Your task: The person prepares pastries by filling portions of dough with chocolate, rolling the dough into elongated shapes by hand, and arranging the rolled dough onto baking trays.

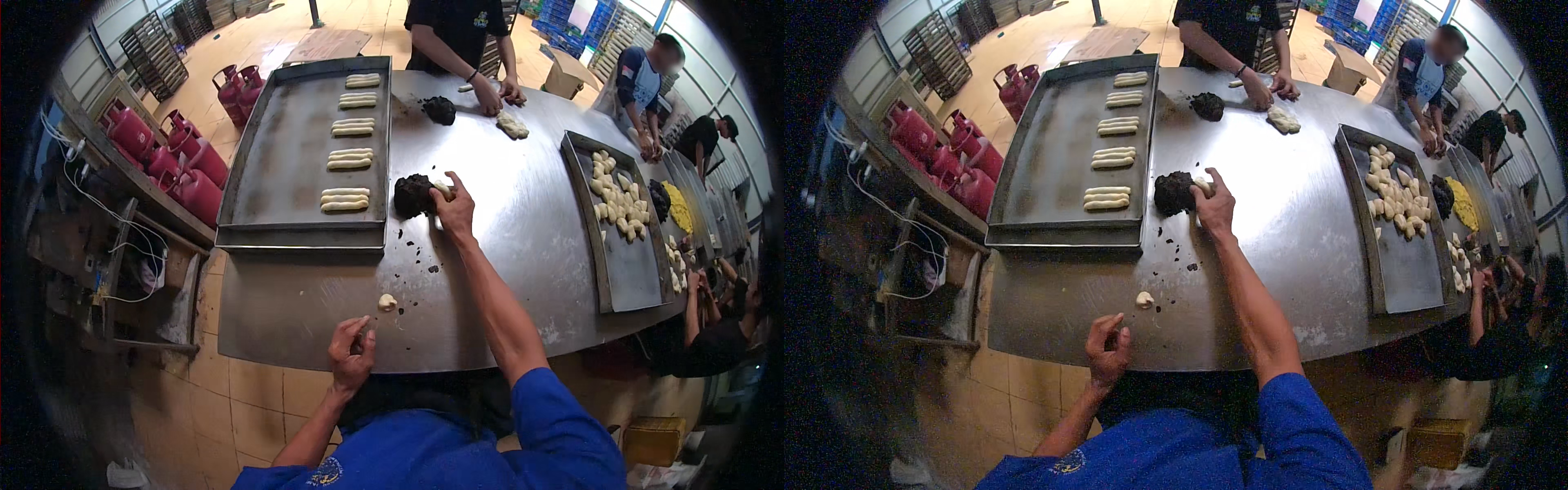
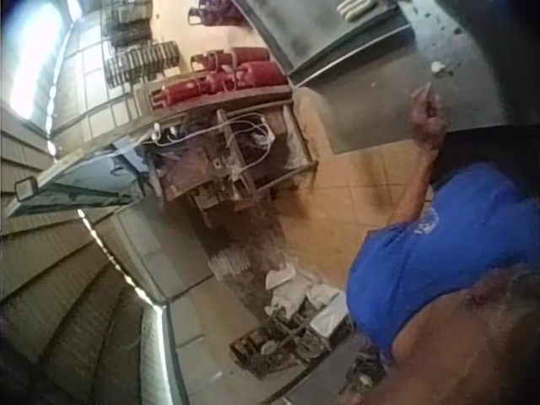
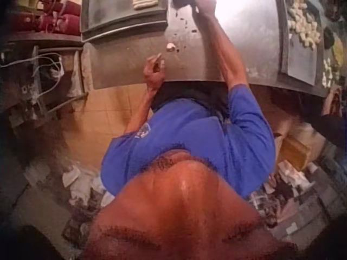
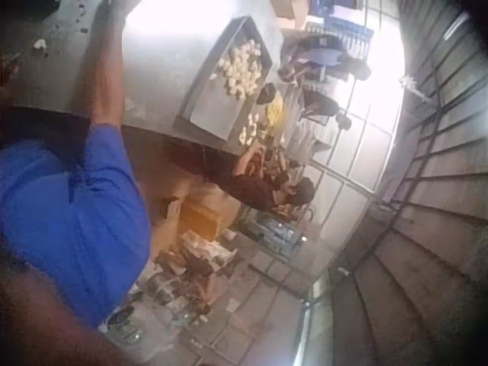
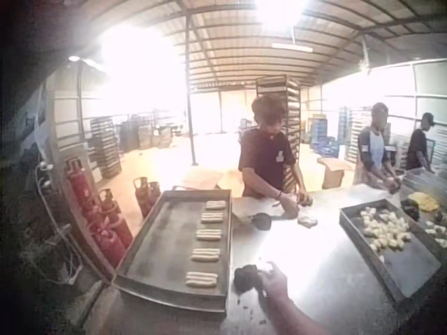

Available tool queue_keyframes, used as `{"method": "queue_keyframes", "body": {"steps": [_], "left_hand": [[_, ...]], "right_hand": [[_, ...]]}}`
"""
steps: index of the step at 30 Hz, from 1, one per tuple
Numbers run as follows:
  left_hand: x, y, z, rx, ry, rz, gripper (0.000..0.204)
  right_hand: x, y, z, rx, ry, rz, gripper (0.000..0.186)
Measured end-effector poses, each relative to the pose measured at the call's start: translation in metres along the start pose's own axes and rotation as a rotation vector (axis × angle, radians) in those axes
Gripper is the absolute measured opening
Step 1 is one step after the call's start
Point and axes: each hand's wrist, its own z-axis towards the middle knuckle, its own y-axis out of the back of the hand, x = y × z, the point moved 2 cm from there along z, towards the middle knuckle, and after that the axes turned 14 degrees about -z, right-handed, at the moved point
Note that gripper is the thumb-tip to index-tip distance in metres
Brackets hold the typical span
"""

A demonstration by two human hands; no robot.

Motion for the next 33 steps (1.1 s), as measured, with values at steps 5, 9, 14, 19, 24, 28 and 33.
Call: {"method": "queue_keyframes", "body": {"steps": [5,9,14,19,24,28,33], "left_hand": [[-0.011,-0.008,0.007,0.024,-0.022,0.051,0.026],[-0.008,-0.009,0.008,0.082,0.063,-0.002,0.023],[-0.03,-0.025,0.039,0.205,0.348,-0.255,0.02],[-0.025,-0.079,0.108,0.239,0.988,-1.064,0.049],[0.005,-0.112,0.129,0.454,0.936,-1.215,0.05],[-0.021,-0.125,0.121,0.255,0.81,-1.055,0.047],[-0.049,-0.116,0.115,0.464,0.517,-0.532,0.041]], "right_hand": [[-0.005,0.014,-0.019,0.083,0.374,-0.209,0.054],[-0.002,0.029,-0.026,0.351,0.213,-0.059,0.054],[0.025,0.071,-0.076,0.598,-0.418,0.937,0.053],[0.056,0.107,-0.125,0.687,-0.465,1.154,0.041],[0.041,0.106,-0.156,0.768,-0.531,1.242,0.037],[0.04,0.117,-0.154,0.335,-0.701,1.043,0.031],[0.074,0.155,-0.153,0.307,0.08,-0.022,0.029]]}}
